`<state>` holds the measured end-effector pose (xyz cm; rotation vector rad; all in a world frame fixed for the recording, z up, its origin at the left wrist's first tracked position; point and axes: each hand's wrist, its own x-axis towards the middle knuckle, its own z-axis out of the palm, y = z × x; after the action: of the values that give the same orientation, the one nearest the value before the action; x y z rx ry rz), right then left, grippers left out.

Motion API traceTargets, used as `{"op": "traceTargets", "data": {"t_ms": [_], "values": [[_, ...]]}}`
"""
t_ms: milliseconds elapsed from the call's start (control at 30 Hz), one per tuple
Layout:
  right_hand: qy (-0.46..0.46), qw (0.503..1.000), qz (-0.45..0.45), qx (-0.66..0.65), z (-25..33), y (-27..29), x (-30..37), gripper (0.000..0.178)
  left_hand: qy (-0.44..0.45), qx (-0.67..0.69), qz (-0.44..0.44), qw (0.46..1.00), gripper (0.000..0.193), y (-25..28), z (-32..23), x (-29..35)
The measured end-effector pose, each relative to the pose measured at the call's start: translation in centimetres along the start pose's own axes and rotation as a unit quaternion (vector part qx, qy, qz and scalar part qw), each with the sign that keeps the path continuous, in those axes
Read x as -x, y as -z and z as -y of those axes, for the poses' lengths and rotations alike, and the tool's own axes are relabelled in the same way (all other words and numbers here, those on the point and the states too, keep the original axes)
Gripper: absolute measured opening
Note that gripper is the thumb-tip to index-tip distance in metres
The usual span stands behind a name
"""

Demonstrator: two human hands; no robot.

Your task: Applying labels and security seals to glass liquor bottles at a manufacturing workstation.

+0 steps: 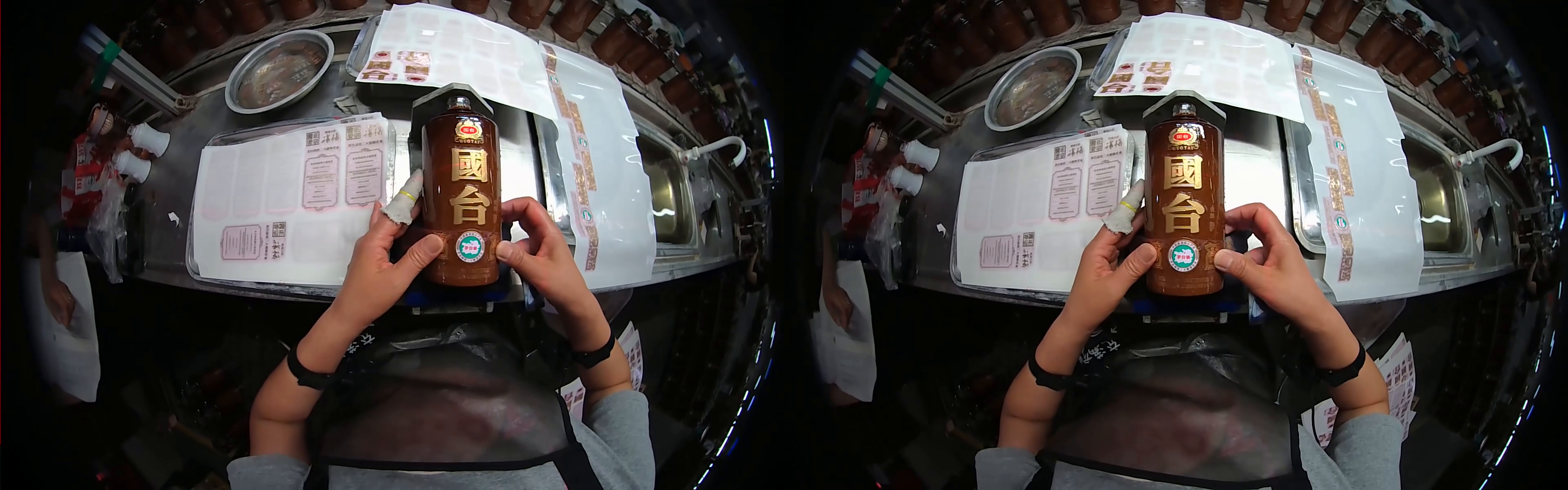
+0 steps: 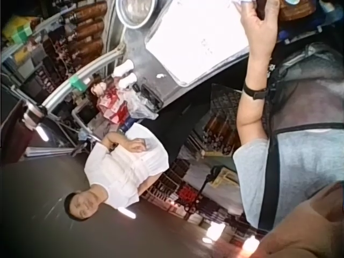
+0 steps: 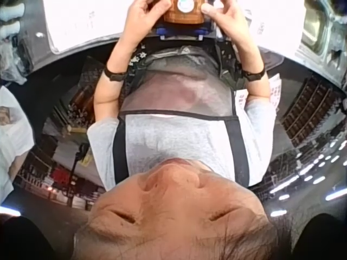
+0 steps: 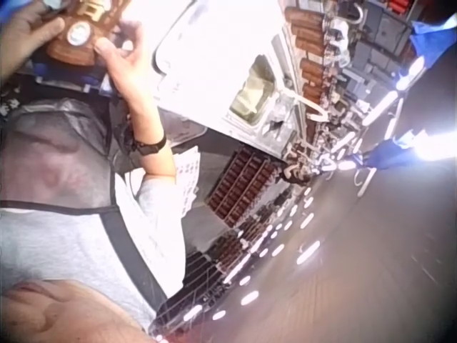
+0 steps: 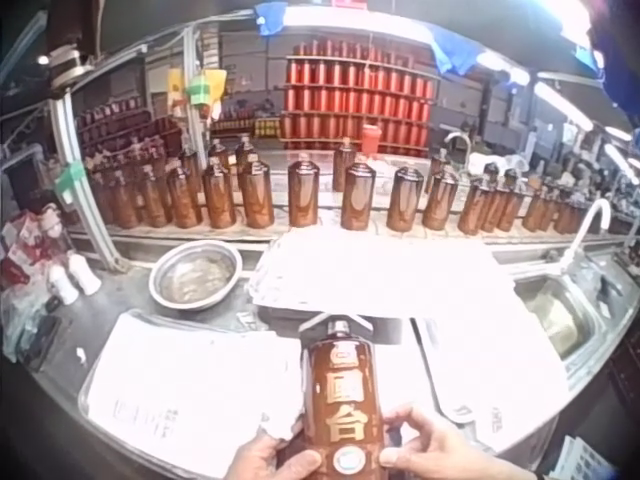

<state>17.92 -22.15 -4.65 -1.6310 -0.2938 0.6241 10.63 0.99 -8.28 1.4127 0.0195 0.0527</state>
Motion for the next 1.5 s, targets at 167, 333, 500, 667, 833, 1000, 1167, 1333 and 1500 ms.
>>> {"op": "traceTargets", "data": {"t_ms": [167,333,500,667,833,1000,1167,1333,1500], "values": [[-0.002,1.0,0.004,-0.005,-0.19,0.17,-0.08,0.047,0.006,-0.015,0.0,1.0,0.075,-0.02,-0.04,0.1],[0.003,1.0,0.01,-0.004,-0.25,0.24,-0.04,0.047,0.005,-0.011,-0.001,1.0,0.075,-0.04,-0.06,0.11],[0.004,1.0,0.008,-0.012,-0.3,0.21,-0.02,0.046,0.0,-0.018,-0.001,1.0,0.076,-0.04,-0.09,0.08],[0.012,0.999,0.004,-0.038,-0.45,0.1,-0.32,0.043,-0.003,-0.053,-0.009,0.999,0.081,-0.16,-0.18,0.21],[0.026,1.0,0.001,-0.003,-0.46,0.1,-0.31,0.039,-0.002,-0.043,-0.003,0.999,0.086,-0.38,-0.15,0.01],[0.023,1.0,0.005,-0.006,-0.5,0.05,-0.31,0.038,0.007,-0.031,-0.006,0.999,0.086,-0.45,-0.33,0.01],[0.028,0.999,0.01,-0.026,-0.58,-0.03,-0.4,0.038,0.008,-0.021,-0.004,1.0,0.085,-0.43,-0.44,0.01],[0.014,1.0,0.011,0.007,-0.42,0.18,-0.12,0.044,0.003,-0.032,-0.004,0.999,0.085,-0.43,-0.46,-0.03],[0.019,1.0,0.005,0.016,-0.33,0.15,-0.11,0.046,0.008,-0.02,-0.007,1.0,0.086,-0.53,-0.47,0.01]]}}
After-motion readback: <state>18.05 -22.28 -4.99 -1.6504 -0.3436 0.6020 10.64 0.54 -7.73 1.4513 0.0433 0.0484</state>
